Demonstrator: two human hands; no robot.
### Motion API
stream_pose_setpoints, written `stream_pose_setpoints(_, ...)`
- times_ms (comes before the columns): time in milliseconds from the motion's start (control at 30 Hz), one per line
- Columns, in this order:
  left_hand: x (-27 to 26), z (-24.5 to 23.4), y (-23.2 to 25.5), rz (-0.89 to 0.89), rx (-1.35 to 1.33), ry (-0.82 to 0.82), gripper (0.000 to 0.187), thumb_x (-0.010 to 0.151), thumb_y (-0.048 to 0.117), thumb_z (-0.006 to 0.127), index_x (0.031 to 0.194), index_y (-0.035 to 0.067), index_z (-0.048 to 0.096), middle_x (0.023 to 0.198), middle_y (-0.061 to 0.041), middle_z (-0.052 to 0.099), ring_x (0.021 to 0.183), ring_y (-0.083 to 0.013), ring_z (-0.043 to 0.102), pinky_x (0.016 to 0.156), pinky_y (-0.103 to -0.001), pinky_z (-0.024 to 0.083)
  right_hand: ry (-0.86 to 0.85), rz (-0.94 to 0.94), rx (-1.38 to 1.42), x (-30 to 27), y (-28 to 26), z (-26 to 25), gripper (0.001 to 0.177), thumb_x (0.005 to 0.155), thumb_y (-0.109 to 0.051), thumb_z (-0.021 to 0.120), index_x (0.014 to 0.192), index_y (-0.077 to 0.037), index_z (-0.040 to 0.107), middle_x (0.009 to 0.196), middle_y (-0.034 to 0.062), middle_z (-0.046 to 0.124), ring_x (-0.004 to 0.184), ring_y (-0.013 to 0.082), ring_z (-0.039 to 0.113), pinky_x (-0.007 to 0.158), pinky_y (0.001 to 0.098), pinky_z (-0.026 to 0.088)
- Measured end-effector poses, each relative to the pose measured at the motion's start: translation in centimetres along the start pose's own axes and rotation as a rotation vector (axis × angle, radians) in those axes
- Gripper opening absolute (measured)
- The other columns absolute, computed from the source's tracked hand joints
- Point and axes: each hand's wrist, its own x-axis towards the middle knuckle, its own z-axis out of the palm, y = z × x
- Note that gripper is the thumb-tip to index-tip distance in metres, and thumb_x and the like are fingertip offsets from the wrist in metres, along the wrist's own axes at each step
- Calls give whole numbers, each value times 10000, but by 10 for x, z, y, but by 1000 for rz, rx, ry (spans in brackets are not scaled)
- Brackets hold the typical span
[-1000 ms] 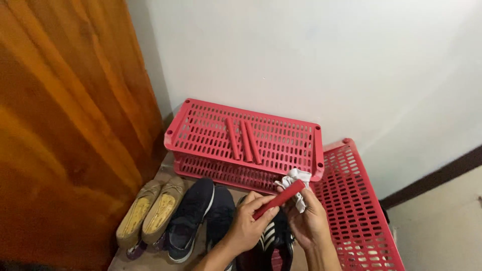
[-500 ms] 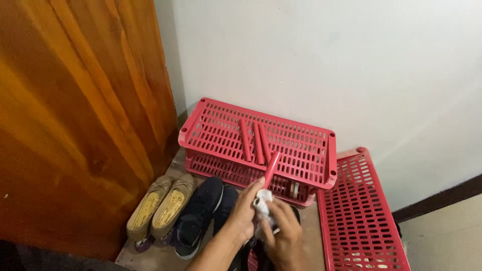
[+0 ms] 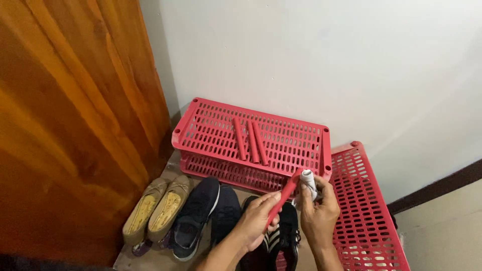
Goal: Assemble a multi-tier plastic shoe rack by connecting the shelves with support poles.
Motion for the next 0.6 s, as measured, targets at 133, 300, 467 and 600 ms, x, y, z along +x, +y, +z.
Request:
stream_pose_setpoints(133, 13, 0, -4, -30, -77, 35, 328, 1028, 325, 603, 1229, 80, 687, 829, 32, 582, 630, -64, 545, 481, -208, 417, -57, 144, 19, -22, 4, 5, 238, 903, -38, 685, 1140, -22, 681, 876, 93, 720, 654, 170, 720, 569, 315, 601)
stream_pose_setpoints(300, 17, -6, 7, 158, -233, 140, 392, 999, 240, 585, 1359, 114, 679, 1000, -44, 711, 802, -118, 627, 664, -261, 529, -147, -409, -180, -69, 13, 19, 398, 808, -27, 753, 1202, -37, 693, 1188, 188, 700, 1072, 332, 702, 933, 389, 548)
stream_pose_setpoints(467, 2, 4, 23, 173, -155, 163, 420, 998, 222, 550, 1376, 62, 641, 1086, -7, 760, 911, -79, 689, 785, -231, 572, -172, -410, -190, -65, 17, 20, 444, 786, -13, 707, 1229, -44, 692, 1272, 189, 658, 1129, 355, 685, 953, 394, 543)
stream_pose_setpoints(600, 5, -9, 4, 113, 135, 65, 426, 1063, 300, 588, 1436, 120, 685, 902, -13, 598, 729, -92, 481, 629, -238, 392, -131, -306, -191, -29, -3, 7, 367, 884, -27, 672, 1251, -34, 685, 1222, 159, 670, 1056, 287, 714, 872, 343, 579)
